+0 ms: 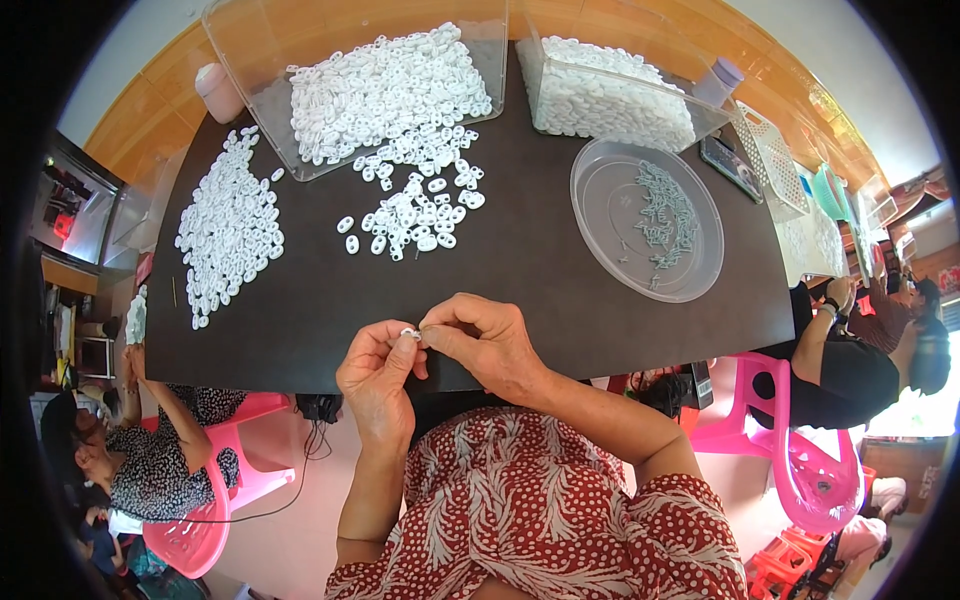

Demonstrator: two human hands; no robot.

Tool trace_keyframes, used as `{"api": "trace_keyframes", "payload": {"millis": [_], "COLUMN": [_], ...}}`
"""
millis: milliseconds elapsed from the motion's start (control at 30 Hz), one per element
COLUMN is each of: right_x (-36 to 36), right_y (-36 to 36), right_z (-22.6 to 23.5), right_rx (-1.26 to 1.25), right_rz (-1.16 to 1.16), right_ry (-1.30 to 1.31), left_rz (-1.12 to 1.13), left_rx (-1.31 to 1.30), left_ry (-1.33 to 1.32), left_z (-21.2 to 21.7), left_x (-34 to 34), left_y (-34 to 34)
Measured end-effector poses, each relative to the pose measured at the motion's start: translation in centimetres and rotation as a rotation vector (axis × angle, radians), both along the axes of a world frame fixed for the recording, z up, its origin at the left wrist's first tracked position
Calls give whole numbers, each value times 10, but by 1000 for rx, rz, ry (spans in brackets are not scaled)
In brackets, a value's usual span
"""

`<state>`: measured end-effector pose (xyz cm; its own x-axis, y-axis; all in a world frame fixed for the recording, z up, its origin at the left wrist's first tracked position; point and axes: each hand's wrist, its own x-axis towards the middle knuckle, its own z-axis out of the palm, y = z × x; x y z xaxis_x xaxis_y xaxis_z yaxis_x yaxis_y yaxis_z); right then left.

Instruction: Manually assembling small plastic components by inserting blue pins into white oval bases.

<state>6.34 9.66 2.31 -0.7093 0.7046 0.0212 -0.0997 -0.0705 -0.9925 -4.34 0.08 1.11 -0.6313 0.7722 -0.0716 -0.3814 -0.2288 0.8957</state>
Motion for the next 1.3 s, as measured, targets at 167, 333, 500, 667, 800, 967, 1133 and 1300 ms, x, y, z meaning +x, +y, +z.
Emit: {"api": "trace_keyframes", "payload": {"millis": [167,333,500,667,800,967,1133,1300], "right_x": [-1,-1,-1,0,1,0,-1,-3], "right_y": [0,0,-1,0,2,4,6,3], "right_z": [4,2,2,1,-2,-3,-9,-5], "right_rx": [-46,-52,-48,-28,89,264,158,71], "right_rz": [11,15,30,28,41,65,60,37], "right_ry": [10,18,11,-2,-114,-186,-93,-103], "left_rz": [0,34,39,47,55,108,37,32], "left_rx": [-14,-53,-52,-40,-28,-80,-80,-52], "left_ry": [44,37,42,50,104,283,90,55], "left_z": [0,4,2,-1,-5,-13,-8,-7], "left_x": [0,3,3,5,9,11,6,2], "left_y": [-1,0,1,1,-1,0,0,0]}}
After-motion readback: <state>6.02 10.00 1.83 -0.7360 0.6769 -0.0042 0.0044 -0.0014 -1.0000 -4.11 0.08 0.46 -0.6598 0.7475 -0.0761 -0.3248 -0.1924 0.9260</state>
